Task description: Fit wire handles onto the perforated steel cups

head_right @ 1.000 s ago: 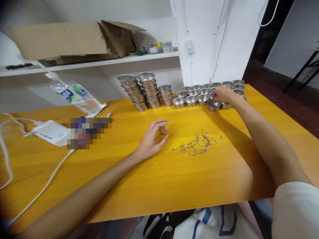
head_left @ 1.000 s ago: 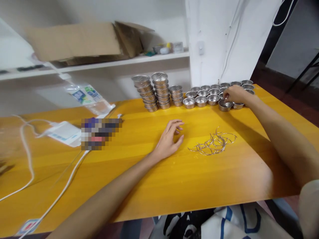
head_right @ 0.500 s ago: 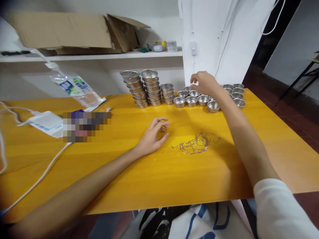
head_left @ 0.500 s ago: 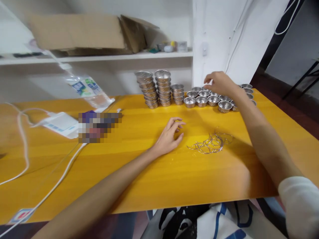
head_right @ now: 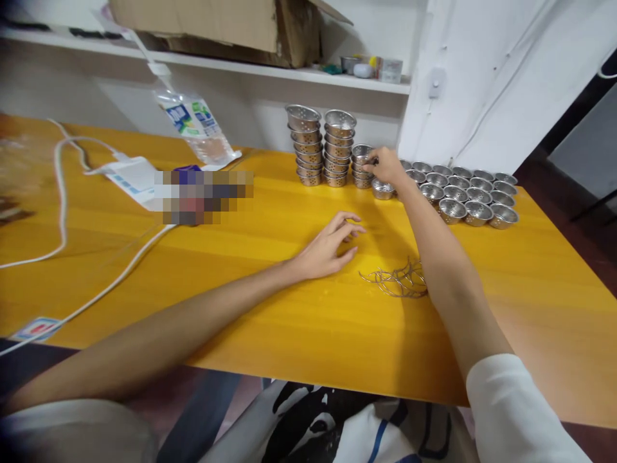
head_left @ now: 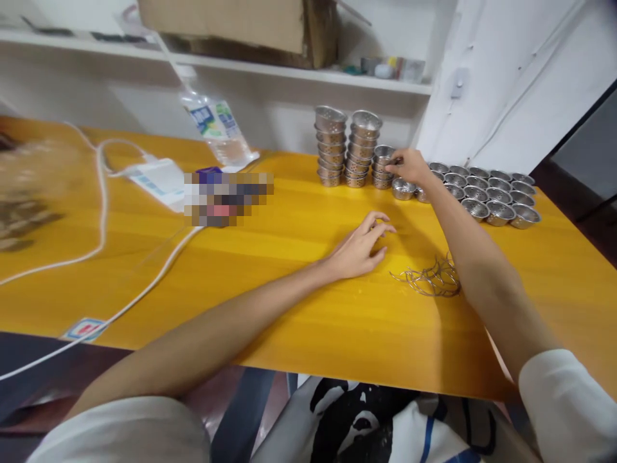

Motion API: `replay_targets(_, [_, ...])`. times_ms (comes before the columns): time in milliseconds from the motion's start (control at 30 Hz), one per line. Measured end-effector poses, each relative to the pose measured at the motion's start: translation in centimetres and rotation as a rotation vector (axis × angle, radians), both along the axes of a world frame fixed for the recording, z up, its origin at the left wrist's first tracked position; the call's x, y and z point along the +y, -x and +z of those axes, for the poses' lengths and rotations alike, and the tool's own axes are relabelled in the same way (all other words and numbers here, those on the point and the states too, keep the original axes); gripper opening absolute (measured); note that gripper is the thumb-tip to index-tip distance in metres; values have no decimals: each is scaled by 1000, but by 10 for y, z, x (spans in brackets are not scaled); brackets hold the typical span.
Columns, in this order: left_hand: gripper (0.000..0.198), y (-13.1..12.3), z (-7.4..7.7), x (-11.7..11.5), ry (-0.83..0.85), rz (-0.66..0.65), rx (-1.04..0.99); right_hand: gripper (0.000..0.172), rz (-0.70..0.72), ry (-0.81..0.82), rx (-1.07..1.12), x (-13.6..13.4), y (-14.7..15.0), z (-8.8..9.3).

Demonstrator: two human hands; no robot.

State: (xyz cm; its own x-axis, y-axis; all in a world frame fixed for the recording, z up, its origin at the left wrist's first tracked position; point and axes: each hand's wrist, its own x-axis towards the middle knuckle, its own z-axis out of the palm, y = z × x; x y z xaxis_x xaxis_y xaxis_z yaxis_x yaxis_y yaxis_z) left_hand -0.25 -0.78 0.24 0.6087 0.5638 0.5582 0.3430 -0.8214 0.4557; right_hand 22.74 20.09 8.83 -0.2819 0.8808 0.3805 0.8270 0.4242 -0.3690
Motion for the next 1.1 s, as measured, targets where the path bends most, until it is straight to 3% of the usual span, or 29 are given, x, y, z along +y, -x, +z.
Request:
replay_targets(133, [33,0,1,-1,-14,-2,6,29,-42,19,165,5,0,-5])
replay_targets(567, [32,3,2,-1,32,6,36,29,-109,16,365,8,16,-16])
replay_targets(833, [26,4,4,-1,31,8,109,34,-163,-8,504,-3,23,-5])
replay_targets(967, [31,4,4,0,64,1,76,31,-179,-39,509,-25,6,5])
replay_targets(1100, [58,3,-2,8,178,80,-114,33,-91,38,438,-83,-18,12])
